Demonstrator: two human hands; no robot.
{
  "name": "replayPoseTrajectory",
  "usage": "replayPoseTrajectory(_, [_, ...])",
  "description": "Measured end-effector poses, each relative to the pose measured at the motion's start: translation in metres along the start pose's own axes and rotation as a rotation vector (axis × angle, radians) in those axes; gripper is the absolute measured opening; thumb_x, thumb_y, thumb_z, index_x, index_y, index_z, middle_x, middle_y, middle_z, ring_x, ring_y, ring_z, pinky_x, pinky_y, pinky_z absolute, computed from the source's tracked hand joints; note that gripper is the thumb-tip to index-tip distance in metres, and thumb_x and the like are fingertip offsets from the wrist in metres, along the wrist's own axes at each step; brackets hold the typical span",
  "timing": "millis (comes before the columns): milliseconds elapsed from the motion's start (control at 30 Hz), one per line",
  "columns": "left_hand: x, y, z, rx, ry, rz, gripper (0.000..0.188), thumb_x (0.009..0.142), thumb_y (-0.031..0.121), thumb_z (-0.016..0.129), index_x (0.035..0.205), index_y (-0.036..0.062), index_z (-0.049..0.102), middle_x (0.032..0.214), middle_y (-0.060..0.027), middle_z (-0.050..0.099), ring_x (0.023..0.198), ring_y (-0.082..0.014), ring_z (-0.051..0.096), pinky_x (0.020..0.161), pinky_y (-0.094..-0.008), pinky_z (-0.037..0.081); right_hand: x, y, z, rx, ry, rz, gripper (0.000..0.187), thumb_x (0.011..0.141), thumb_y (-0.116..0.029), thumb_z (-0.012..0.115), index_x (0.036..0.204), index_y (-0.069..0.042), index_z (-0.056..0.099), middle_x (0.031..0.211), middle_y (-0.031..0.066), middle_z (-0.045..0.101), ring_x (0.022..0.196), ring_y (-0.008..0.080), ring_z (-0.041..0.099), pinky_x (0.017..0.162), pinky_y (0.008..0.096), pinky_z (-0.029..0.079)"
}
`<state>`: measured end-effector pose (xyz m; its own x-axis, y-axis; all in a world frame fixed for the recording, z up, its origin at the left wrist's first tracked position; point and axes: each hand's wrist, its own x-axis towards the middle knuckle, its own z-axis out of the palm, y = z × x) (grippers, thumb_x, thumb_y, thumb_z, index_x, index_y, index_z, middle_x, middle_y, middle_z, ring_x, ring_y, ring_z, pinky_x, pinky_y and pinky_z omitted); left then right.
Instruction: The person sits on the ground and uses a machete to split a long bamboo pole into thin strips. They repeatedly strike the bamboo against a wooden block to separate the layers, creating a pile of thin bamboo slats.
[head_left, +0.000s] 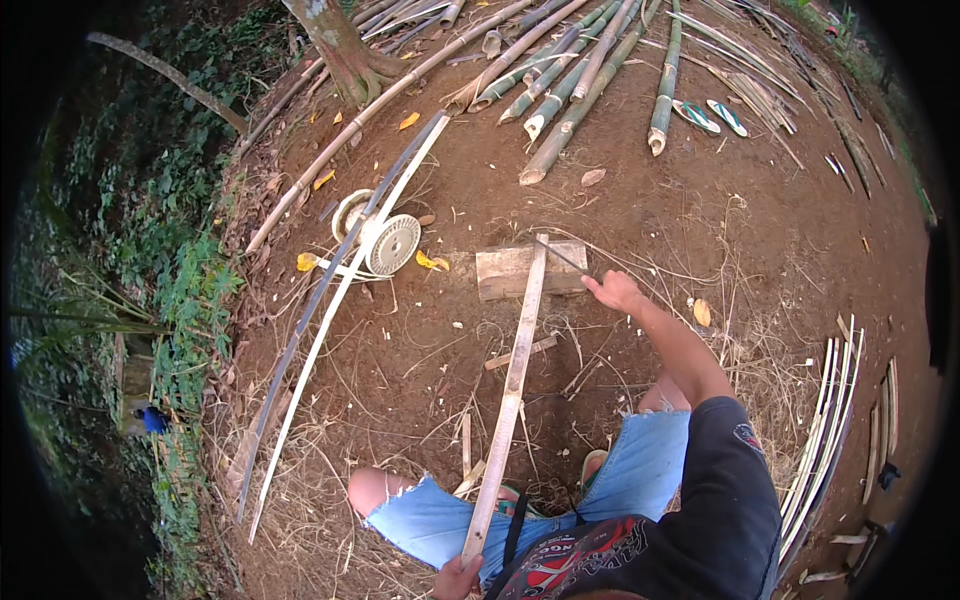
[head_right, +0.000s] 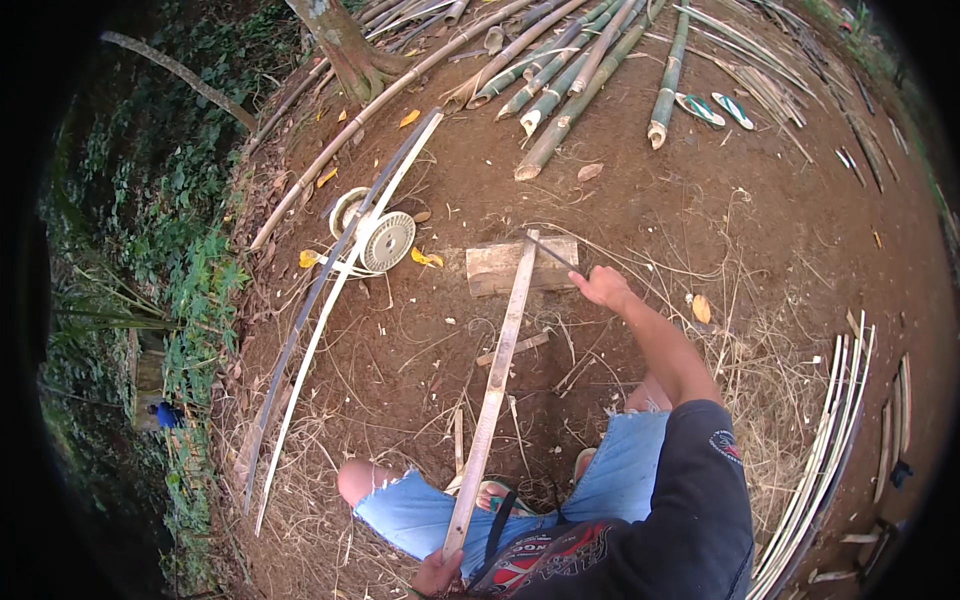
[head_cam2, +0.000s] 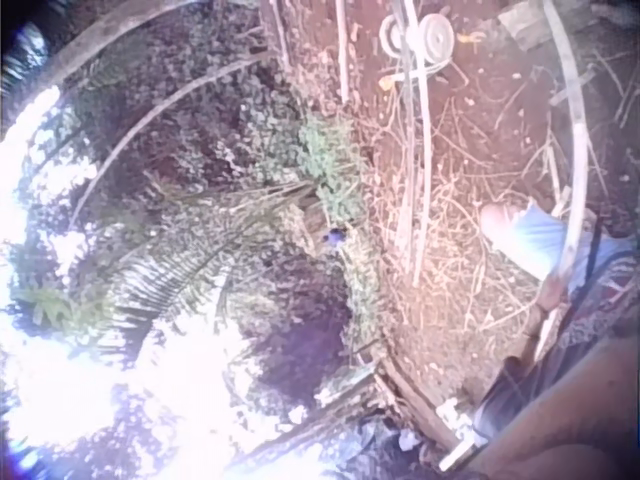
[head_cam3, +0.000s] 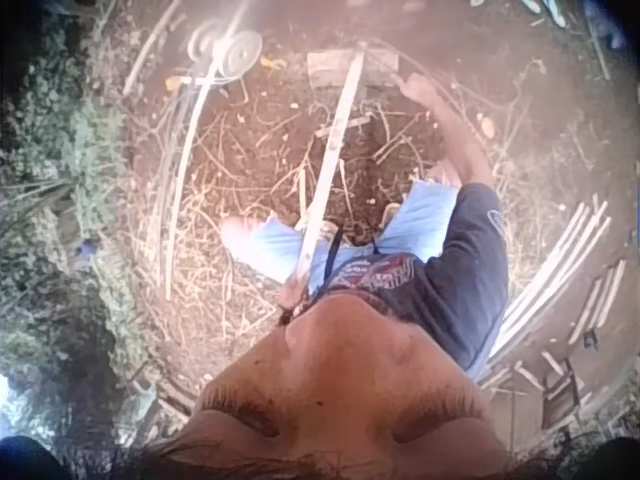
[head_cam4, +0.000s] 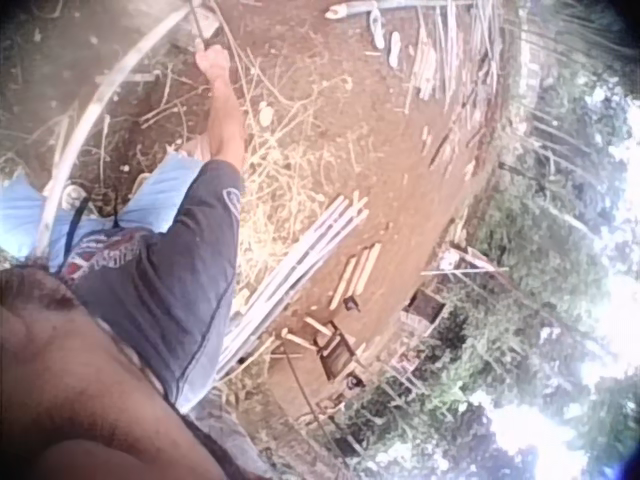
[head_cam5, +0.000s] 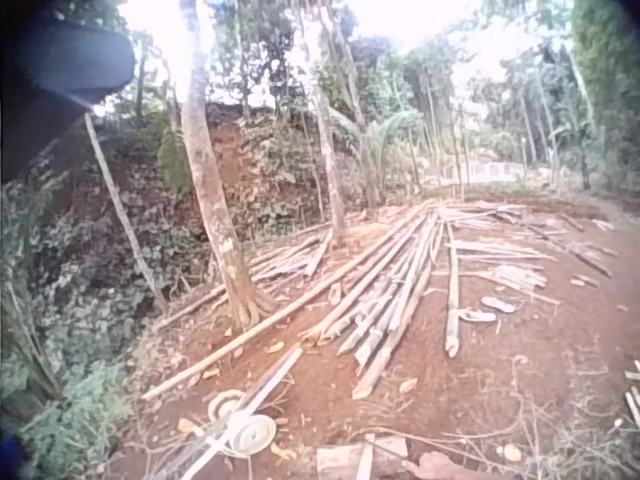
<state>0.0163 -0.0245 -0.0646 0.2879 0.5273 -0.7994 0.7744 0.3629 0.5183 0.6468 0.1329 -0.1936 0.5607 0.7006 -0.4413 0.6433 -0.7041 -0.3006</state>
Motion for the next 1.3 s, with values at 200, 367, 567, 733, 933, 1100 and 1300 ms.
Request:
replayPoseTrajectory(200, [-0.004,-0.013,0.003,0.029,0.042,-0.026,0.048,0.099,0.051,0.055,0.113,0.0059,0.064,0.067,-0.0077,0.064,0.061,-0.0233,0.064,0.058,-0.0414,0.051,-0.02,0.016,0.014,-0.032,0.011,-0.092,0.075,0.091,-0.068,0.05,0.099,0.004,0.073,0.098,0.0284,0.071,0.103,0.043,0.067,0.091,0.0502,0.053])
replayPoseTrajectory(367, [-0.011,-0.014,0.011,0.463,0.247,0.081,0.052,0.101,0.054,0.048,0.113,0.0048,0.063,0.077,-0.0109,0.069,0.069,-0.0295,0.066,0.066,-0.0474,0.051,-0.025,0.031,0.033,0.037,0.112,-0.025,0.07,0.09,-0.066,0.055,0.099,0.001,0.071,0.096,0.028,0.07,0.099,0.0434,0.068,0.089,0.0509,0.053])
replayPoseTrajectory(567, [0.0,0.042,-0.003,0.698,0.564,0.309,0.043,0.089,0.038,0.073,0.102,-0.0014,0.062,0.069,-0.0145,0.064,0.063,-0.0335,0.065,0.059,-0.0446,0.053,-0.032,0.024,0.032,0.103,0.119,0.0,0.057,0.086,-0.054,0.067,0.102,0.0,0.07,0.097,0.0254,0.071,0.1,0.042,0.068,0.089,0.0503,0.053])
replayPoseTrajectory(733, [0.087,0.132,0.021,0.487,0.662,0.584,0.062,0.081,0.043,0.078,0.122,0.0004,0.059,0.097,-0.0223,0.069,0.091,-0.0418,0.066,0.078,-0.0479,0.054,-0.038,0.01,0.032,0.179,0.238,-0.045,0.04,0.083,-0.039,0.072,0.099,-0.002,0.069,0.094,0.024,0.071,0.096,0.0414,0.068,0.087,0.0506,0.053])
replayPoseTrajectory(933, [0.163,0.206,0.052,0.355,0.518,0.408,0.067,0.082,0.05,0.076,0.121,0.0002,0.055,0.092,-0.0264,0.069,0.09,-0.0457,0.068,0.077,-0.0516,0.054,-0.043,0.005,0.024,0.148,0.303,0.006,0.036,0.083,-0.038,0.069,0.094,-0.003,0.07,0.091,0.0231,0.072,0.094,0.0404,0.069,0.084,0.0496,0.054])
replayPoseTrajectory(1100, [0.204,0.183,0.044,0.221,0.346,0.405,0.058,0.086,0.054,0.07,0.111,0.0042,0.055,0.085,-0.0245,0.07,0.078,-0.0456,0.068,0.069,-0.053,0.053,-0.047,0.01,0.016,0.143,0.351,0.081,0.04,0.084,-0.042,0.066,0.093,-0.004,0.072,0.089,0.0234,0.072,0.091,0.0419,0.069,0.083,0.0508,0.053])
replayPoseTrajectory(1300, [0.2,0.199,0.028,-0.458,-0.214,0.22,0.023,0.104,0.026,0.055,0.103,0.0034,0.056,0.072,-0.0098,0.067,0.06,-0.0171,0.068,0.05,-0.0263,0.051,-0.056,0.005,-0.004,0.184,0.34,0.042,0.039,0.084,-0.041,0.065,0.091,-0.004,0.074,0.086,0.024,0.072,0.091,0.0423,0.069,0.086,0.0503,0.054])
